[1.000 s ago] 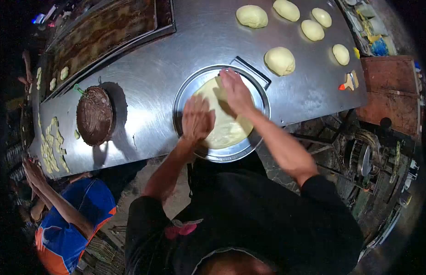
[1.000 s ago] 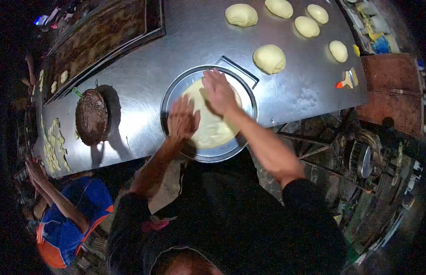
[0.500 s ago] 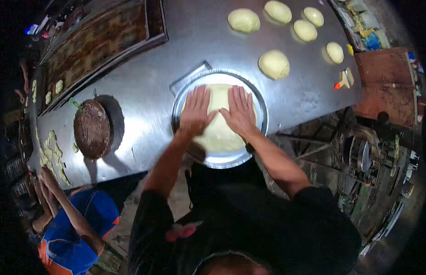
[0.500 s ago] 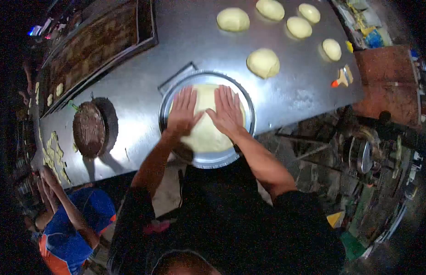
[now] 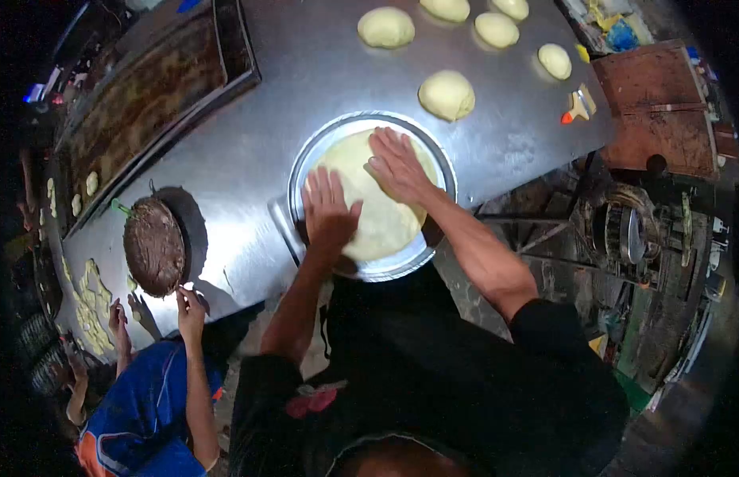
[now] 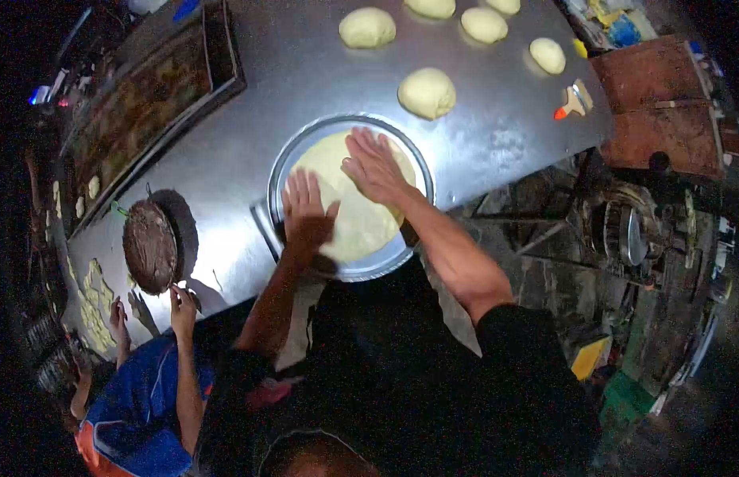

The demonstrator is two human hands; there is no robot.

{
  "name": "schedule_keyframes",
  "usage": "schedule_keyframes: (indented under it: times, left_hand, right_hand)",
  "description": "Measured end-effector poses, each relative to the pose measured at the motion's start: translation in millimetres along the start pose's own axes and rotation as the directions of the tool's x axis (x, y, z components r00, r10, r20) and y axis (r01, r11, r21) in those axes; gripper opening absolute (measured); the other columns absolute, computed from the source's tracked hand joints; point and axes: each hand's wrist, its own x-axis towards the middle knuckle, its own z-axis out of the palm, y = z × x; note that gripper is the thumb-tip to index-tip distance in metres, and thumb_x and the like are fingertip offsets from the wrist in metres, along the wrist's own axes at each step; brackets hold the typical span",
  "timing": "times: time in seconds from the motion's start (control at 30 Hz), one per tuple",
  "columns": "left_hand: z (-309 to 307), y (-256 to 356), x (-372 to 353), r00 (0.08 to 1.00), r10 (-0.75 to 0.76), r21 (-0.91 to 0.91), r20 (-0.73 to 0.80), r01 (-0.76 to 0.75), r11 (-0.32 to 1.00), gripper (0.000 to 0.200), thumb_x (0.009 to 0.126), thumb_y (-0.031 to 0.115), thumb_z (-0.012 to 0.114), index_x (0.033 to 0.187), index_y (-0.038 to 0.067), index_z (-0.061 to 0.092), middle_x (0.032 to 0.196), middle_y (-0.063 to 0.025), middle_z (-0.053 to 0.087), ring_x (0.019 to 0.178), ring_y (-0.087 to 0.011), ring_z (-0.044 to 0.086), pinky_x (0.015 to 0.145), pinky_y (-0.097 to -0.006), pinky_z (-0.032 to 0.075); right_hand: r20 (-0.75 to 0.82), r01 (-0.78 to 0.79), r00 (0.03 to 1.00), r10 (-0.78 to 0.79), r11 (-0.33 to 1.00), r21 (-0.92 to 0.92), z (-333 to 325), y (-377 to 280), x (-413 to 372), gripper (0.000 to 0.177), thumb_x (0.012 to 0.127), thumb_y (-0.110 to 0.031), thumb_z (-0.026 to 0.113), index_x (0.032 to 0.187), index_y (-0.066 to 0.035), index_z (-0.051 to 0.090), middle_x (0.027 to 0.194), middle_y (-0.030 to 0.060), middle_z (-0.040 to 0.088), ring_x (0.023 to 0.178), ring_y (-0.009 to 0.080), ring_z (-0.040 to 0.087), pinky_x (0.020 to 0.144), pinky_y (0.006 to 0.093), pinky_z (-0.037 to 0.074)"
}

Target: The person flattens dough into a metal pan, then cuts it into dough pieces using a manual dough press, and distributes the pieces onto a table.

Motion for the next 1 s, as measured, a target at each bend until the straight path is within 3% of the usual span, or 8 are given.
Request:
schedule_keyframes:
  times: [0.13, 0.3, 0.37, 0.43, 0.5, 0.77, 0.9, 1.0]
  left_hand:
    - [-12.1, 18.8, 44.2, 0.906, 0.412, 0.229, -0.098, -0.382, 0.895, 0.069, 0.079, 0.032, 0.063, 0.133, -0.006, 0.042, 0.14, -0.0255, 0.04, 0.133, -0.0417, 0.034, 0.111, -0.0543, 0.022]
    - [4.7, 0.3, 7.5, 0.948, 0.294, -0.055, -0.122, -0.302, 0.952, 0.072, 0.078, 0.033, 0.065, 0.133, -0.008, 0.042, 0.14, -0.0262, 0.04, 0.131, -0.0418, 0.038, 0.108, -0.0533, 0.028]
    - [4.6, 3.2, 12.0, 0.987, 0.129, -0.027, -0.091, -0.132, 0.991, 0.074, 0.078, 0.033, 0.065, 0.134, -0.008, 0.04, 0.142, -0.0257, 0.038, 0.132, -0.0414, 0.036, 0.109, -0.0526, 0.027]
    - [8.8, 7.1, 31.0, 0.98, 0.172, 0.045, -0.097, -0.168, 0.985, 0.072, 0.079, 0.031, 0.064, 0.135, -0.007, 0.04, 0.142, -0.026, 0.037, 0.133, -0.041, 0.034, 0.11, -0.0513, 0.025]
    - [14.6, 5.7, 64.1, 0.855, 0.518, -0.026, 0.038, -0.517, 0.855, 0.072, 0.089, 0.035, 0.054, 0.142, -0.005, 0.028, 0.15, -0.0228, 0.025, 0.14, -0.0374, 0.023, 0.114, -0.0495, 0.019]
    - [-10.3, 11.9, 35.9, 0.971, 0.084, 0.084, 0.222, -0.104, 0.991, 0.06, 0.094, 0.037, 0.045, 0.138, -0.003, 0.038, 0.15, -0.022, 0.027, 0.14, -0.0361, 0.024, 0.114, -0.0504, 0.015]
    - [-0.9, 4.8, 67.9, 0.904, 0.427, -0.138, 0.002, -0.423, 0.896, 0.059, 0.092, 0.03, 0.049, 0.14, -0.003, 0.035, 0.146, -0.0246, 0.031, 0.137, -0.0378, 0.029, 0.112, -0.053, 0.019]
    - [4.6, 13.8, 38.5, 0.951, 0.267, 0.005, -0.157, -0.269, 0.963, 0.064, 0.086, 0.033, 0.056, 0.138, -0.002, 0.04, 0.142, -0.0262, 0.037, 0.134, -0.0403, 0.032, 0.11, -0.0535, 0.023]
  right_hand:
    - [-0.321, -0.217, 0.928, 0.187, 0.974, -0.061, 26.4, -35.8, -10.5, 0.067, 0.096, -0.043, 0.039, 0.141, 0.005, 0.029, 0.151, 0.0245, 0.022, 0.14, 0.0428, 0.015, 0.113, 0.0558, 0.008]
    - [-0.072, 0.027, 0.996, -0.048, 0.96, -0.279, 7.6, 11.9, -29.1, 0.065, 0.095, -0.041, 0.044, 0.141, 0.003, 0.033, 0.151, 0.0206, 0.024, 0.142, 0.0343, 0.017, 0.115, 0.0487, 0.011]
    - [0.064, 0.002, 0.998, -0.006, 0.998, 0.063, -14.3, 10.9, -9.8, 0.062, 0.096, -0.04, 0.043, 0.14, 0.003, 0.034, 0.15, 0.0217, 0.027, 0.141, 0.0353, 0.021, 0.115, 0.0482, 0.013]
    - [-0.176, -0.088, 0.981, 0.077, 0.995, -0.051, 12.1, 1.7, -3.0, 0.061, 0.096, -0.039, 0.042, 0.139, 0.003, 0.035, 0.147, 0.0232, 0.031, 0.139, 0.0368, 0.024, 0.115, 0.0495, 0.014]
    - [-0.153, -0.192, 0.972, 0.178, 0.978, -0.082, 16.5, -11.7, -24.7, 0.062, 0.096, -0.04, 0.042, 0.14, 0.003, 0.035, 0.148, 0.0215, 0.031, 0.14, 0.0354, 0.024, 0.114, 0.0501, 0.015]
    - [-0.091, -0.001, 0.996, -0.007, 0.996, -0.086, -7.7, 10.4, -2.5, 0.059, 0.094, -0.038, 0.047, 0.14, -0.002, 0.038, 0.15, 0.0191, 0.028, 0.141, 0.0369, 0.02, 0.114, 0.05, 0.014]
    - [-0.338, -0.173, 0.938, 0.078, 0.949, -0.264, 23.4, 7.5, -40.4, 0.058, 0.095, -0.038, 0.043, 0.14, -0.002, 0.037, 0.148, 0.0233, 0.028, 0.141, 0.0395, 0.018, 0.113, 0.0537, 0.012]
    - [-0.137, -0.029, 0.991, -0.005, 0.97, -0.241, -9.8, 20.6, -32.9, 0.058, 0.097, -0.038, 0.039, 0.14, 0.0, 0.035, 0.15, 0.0199, 0.028, 0.141, 0.0366, 0.019, 0.114, 0.0513, 0.01]
